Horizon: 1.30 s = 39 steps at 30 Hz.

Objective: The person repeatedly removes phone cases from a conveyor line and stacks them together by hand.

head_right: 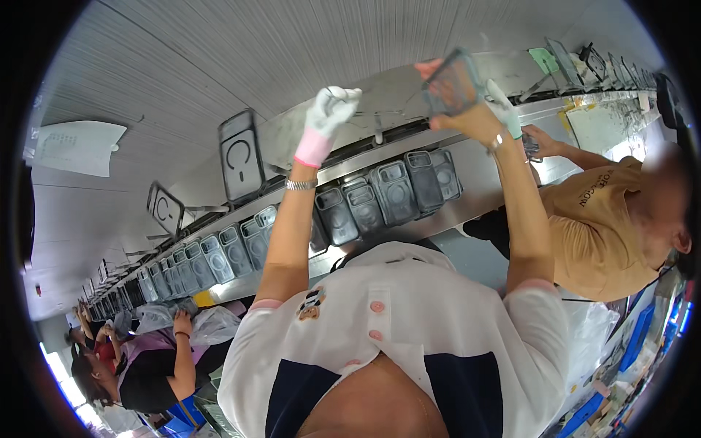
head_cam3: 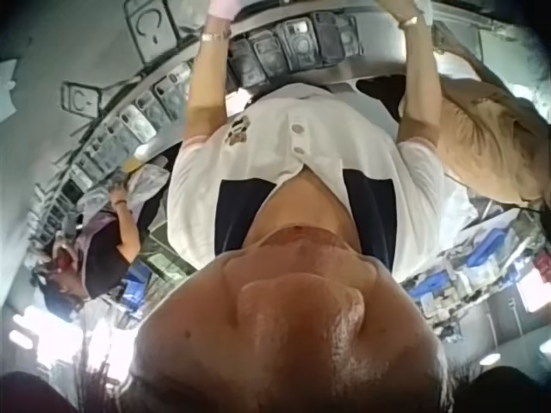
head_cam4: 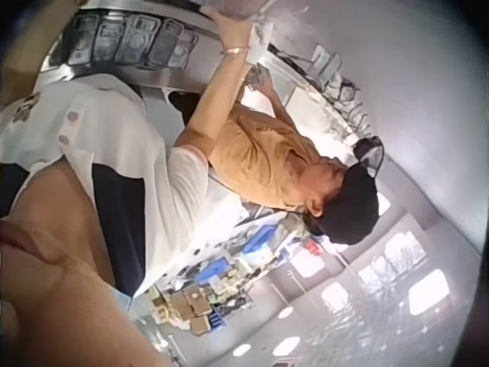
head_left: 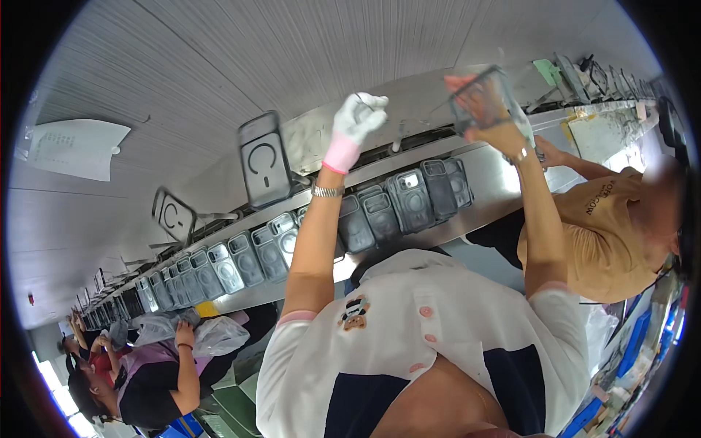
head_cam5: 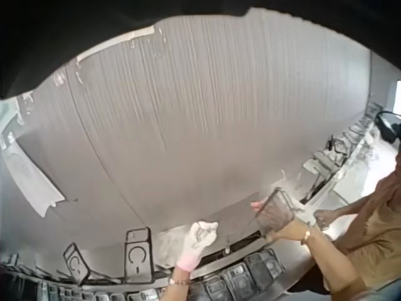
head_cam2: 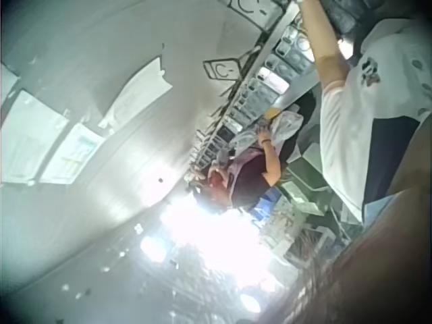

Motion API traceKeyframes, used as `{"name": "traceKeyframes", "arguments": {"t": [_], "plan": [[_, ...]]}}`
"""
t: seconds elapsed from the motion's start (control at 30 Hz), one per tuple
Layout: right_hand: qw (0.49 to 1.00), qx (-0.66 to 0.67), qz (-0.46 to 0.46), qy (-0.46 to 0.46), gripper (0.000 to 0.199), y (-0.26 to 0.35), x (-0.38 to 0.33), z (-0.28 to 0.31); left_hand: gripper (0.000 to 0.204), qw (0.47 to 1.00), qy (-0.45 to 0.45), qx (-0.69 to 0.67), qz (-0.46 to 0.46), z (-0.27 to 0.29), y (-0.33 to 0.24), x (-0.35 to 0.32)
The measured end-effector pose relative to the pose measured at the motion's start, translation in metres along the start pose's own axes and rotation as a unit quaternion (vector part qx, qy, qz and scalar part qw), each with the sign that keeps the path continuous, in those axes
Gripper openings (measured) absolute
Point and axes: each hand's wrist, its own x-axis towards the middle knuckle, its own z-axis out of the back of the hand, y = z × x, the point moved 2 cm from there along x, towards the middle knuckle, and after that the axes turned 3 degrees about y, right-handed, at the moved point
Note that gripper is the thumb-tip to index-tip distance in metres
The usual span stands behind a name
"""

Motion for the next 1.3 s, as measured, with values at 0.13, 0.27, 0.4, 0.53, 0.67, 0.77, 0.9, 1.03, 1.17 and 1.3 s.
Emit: {"name": "traceKeyframes", "arguments": {"t": [0.13,0.27,0.4,0.53,0.67,0.77,0.9,1.03,1.17,1.3], "plan": [[0.965,-0.259,0.008,-0.032,0.101,0.019,-0.003,0.026,0.031,0.999,0.016,0.004,-0.043,-0.058,0.016,0.02],[0.837,-0.54,-0.039,0.078,0.099,0.016,0.027,0.035,0.021,0.998,-0.046,0.026,0.039,-0.11,0.037,0.054],[0.762,-0.629,-0.056,0.142,0.096,-0.002,0.035,0.071,0.038,0.993,-0.04,0.101,-0.055,-0.135,0.08,0.09],[0.759,-0.651,-0.004,0.031,0.089,-0.004,0.001,0.147,0.062,0.989,0.001,0.149,0.014,-0.155,0.114,0.054],[0.731,-0.656,0.1,-0.159,0.073,0.0,-0.052,0.083,0.063,0.878,0.038,0.477,-0.035,-0.085,0.128,-0.032],[0.875,-0.461,0.003,-0.145,0.064,-0.056,-0.113,-0.027,0.065,0.822,0.075,0.564,0.02,-0.046,0.134,-0.083],[0.899,-0.43,-0.077,-0.033,0.094,-0.139,-0.148,-0.157,0.063,0.768,0.067,0.632,0.08,-0.026,0.114,-0.115],[0.793,-0.52,-0.312,-0.05,0.116,-0.161,-0.138,-0.202,0.051,0.783,0.009,0.62,0.042,-0.007,0.096,-0.158],[0.842,-0.441,-0.298,-0.083,0.114,-0.17,-0.145,-0.176,0.049,0.918,-0.082,0.385,0.058,0.042,0.047,-0.225],[0.895,-0.398,-0.2,-0.016,0.105,-0.149,-0.131,-0.169,0.035,0.919,-0.345,0.188,0.037,0.145,0.003,-0.284]]}}
